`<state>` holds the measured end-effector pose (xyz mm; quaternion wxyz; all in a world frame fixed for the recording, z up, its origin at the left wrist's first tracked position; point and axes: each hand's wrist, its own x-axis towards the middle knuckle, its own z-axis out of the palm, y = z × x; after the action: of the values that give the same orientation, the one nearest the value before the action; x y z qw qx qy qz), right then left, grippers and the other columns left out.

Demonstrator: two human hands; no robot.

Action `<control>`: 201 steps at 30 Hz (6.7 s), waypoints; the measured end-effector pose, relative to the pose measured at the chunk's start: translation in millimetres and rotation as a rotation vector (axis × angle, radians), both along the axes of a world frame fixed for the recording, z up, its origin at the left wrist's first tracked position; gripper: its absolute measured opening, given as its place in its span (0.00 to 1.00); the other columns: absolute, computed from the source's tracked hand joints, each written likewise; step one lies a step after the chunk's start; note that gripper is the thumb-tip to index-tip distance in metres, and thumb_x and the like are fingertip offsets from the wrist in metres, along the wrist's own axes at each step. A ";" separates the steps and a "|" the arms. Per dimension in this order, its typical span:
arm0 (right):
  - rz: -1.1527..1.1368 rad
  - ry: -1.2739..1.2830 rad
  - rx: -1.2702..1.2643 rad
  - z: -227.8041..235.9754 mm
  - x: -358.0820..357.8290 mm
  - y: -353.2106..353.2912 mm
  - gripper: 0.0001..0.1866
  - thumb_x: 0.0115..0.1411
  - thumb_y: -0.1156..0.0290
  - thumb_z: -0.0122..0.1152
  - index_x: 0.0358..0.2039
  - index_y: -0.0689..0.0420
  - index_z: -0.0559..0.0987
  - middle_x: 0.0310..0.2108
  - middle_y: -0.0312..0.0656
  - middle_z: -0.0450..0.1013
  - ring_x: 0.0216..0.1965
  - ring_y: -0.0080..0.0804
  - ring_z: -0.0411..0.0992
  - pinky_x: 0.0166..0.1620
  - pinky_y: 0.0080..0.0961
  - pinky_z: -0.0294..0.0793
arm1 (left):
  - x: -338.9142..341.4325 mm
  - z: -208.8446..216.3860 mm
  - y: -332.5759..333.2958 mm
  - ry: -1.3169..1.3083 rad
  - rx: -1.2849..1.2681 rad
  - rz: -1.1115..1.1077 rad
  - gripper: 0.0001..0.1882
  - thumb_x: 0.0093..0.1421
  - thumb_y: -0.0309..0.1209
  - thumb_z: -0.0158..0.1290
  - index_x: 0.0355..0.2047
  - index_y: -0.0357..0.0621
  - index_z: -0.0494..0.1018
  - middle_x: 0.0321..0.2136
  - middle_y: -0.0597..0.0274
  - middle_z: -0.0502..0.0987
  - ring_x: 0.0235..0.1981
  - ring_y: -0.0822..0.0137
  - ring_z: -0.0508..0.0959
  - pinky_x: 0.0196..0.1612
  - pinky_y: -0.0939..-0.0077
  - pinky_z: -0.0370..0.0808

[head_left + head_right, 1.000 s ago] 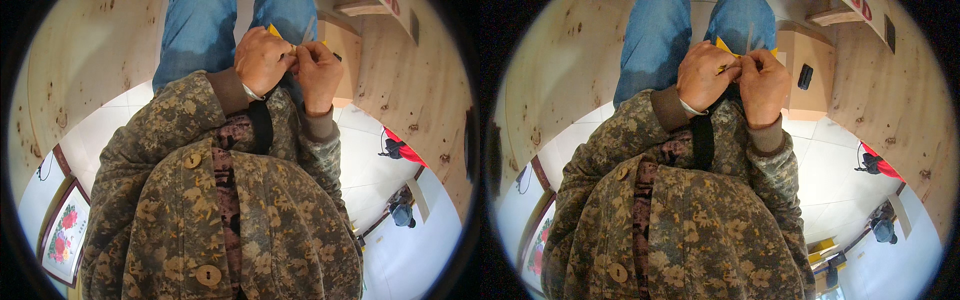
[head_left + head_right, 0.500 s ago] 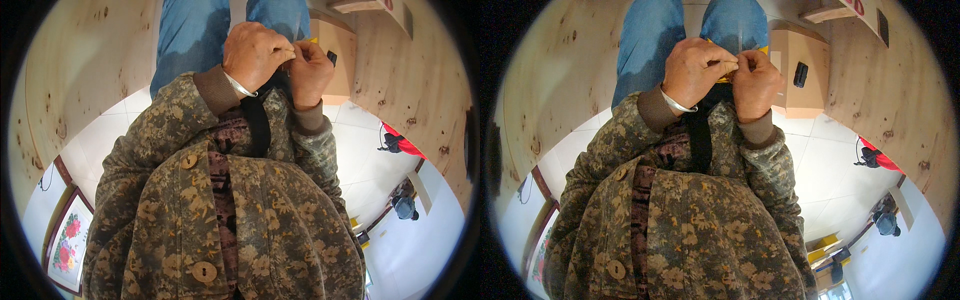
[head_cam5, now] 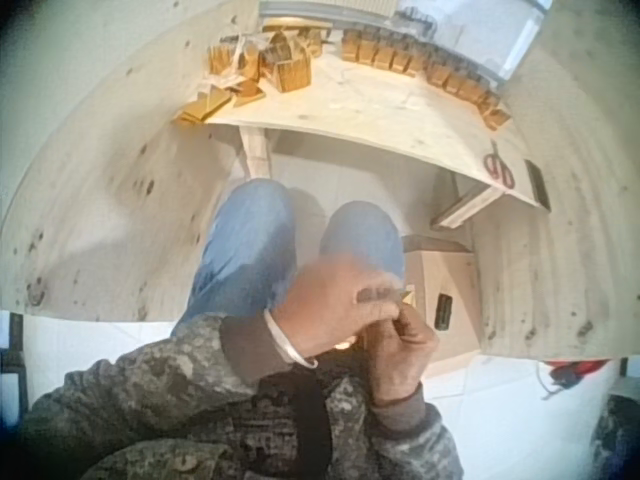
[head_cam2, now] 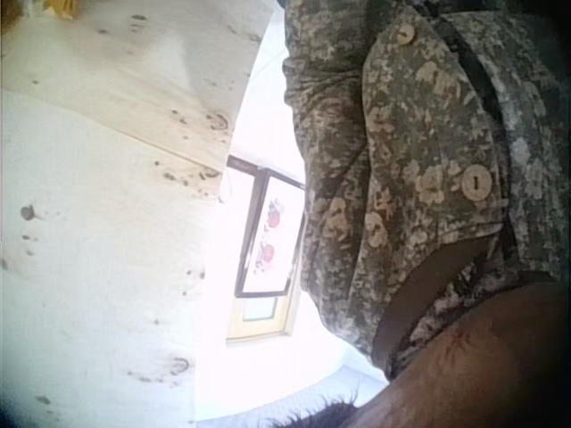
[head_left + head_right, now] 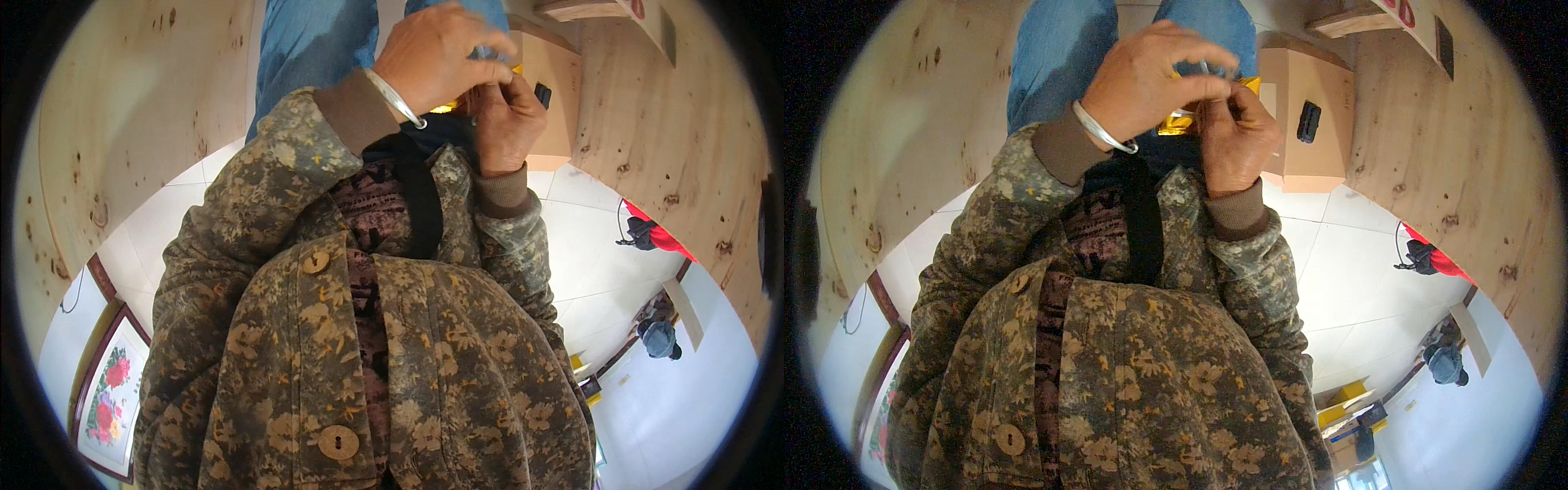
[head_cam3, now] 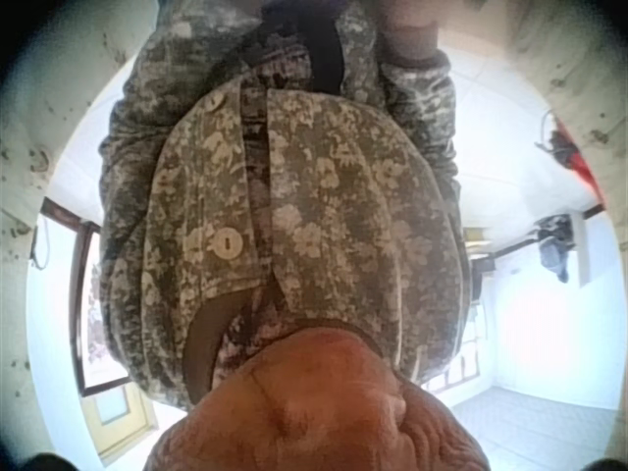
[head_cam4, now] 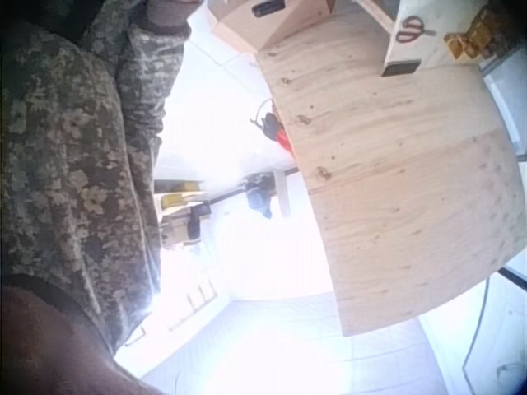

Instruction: The person ties a stack of gold-colored paper sheets with a white plastic tie, adjusts the knot, and trims the excess tie with scissors. The finished packet is placed on a nearby table.

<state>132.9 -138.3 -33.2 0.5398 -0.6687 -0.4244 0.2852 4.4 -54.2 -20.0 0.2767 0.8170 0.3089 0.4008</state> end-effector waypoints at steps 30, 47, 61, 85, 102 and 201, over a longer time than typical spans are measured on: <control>0.090 0.241 0.030 -2.7 5.7 -1.6 0.03 0.66 0.76 0.59 0.37 0.62 0.77 0.27 0.37 0.76 0.25 0.18 0.71 0.28 0.15 0.71 | -7.4 6.7 8.5 0.450 0.071 -0.167 0.04 0.55 0.33 0.56 0.27 0.49 0.77 0.28 0.65 0.80 0.31 0.58 0.76 0.41 0.60 0.71; 0.075 0.271 0.068 -7.7 11.2 -3.8 0.06 0.63 0.73 0.64 0.40 0.59 0.82 0.27 0.36 0.79 0.23 0.18 0.73 0.23 0.12 0.67 | 15.1 -19.3 3.5 0.473 0.179 -0.017 0.07 0.53 0.32 0.60 0.32 0.49 0.79 0.27 0.63 0.78 0.33 0.58 0.77 0.43 0.59 0.75; 0.057 0.247 0.048 -4.5 10.7 -0.4 0.05 0.64 0.73 0.63 0.39 0.60 0.81 0.26 0.36 0.78 0.23 0.18 0.74 0.22 0.11 0.66 | 12.0 -21.3 5.8 0.326 0.001 -0.054 0.05 0.56 0.31 0.59 0.32 0.48 0.76 0.28 0.62 0.75 0.34 0.58 0.78 0.40 0.61 0.76; 0.040 0.207 0.066 -7.2 10.5 -0.3 0.04 0.64 0.74 0.64 0.39 0.58 0.82 0.26 0.35 0.78 0.23 0.16 0.72 0.22 0.11 0.64 | 21.7 -18.8 6.1 0.331 0.259 0.027 0.04 0.53 0.32 0.55 0.29 0.53 0.79 0.33 0.66 0.75 0.44 0.60 0.72 0.59 0.49 0.58; 0.070 0.242 0.049 1.5 12.6 1.5 0.02 0.63 0.80 0.62 0.36 0.63 0.80 0.29 0.37 0.77 0.27 0.18 0.73 0.30 0.18 0.74 | 19.3 22.5 63.5 0.619 0.020 -0.400 0.08 0.43 0.38 0.60 0.21 0.51 0.82 0.22 0.55 0.79 0.26 0.51 0.80 0.30 0.56 0.74; 0.234 -0.260 0.135 1.1 33.5 -16.5 0.04 0.56 0.82 0.66 0.31 0.63 0.79 0.30 0.42 0.75 0.28 0.28 0.75 0.32 0.23 0.73 | 28.7 -33.3 41.1 0.835 -0.003 -0.193 0.05 0.57 0.28 0.56 0.29 0.41 0.79 0.31 0.50 0.80 0.37 0.51 0.81 0.41 0.56 0.78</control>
<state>166.4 -154.8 -32.0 0.4869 -0.6083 -0.5838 0.2283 33.1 -13.1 -53.3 0.1654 0.9339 0.3169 0.0076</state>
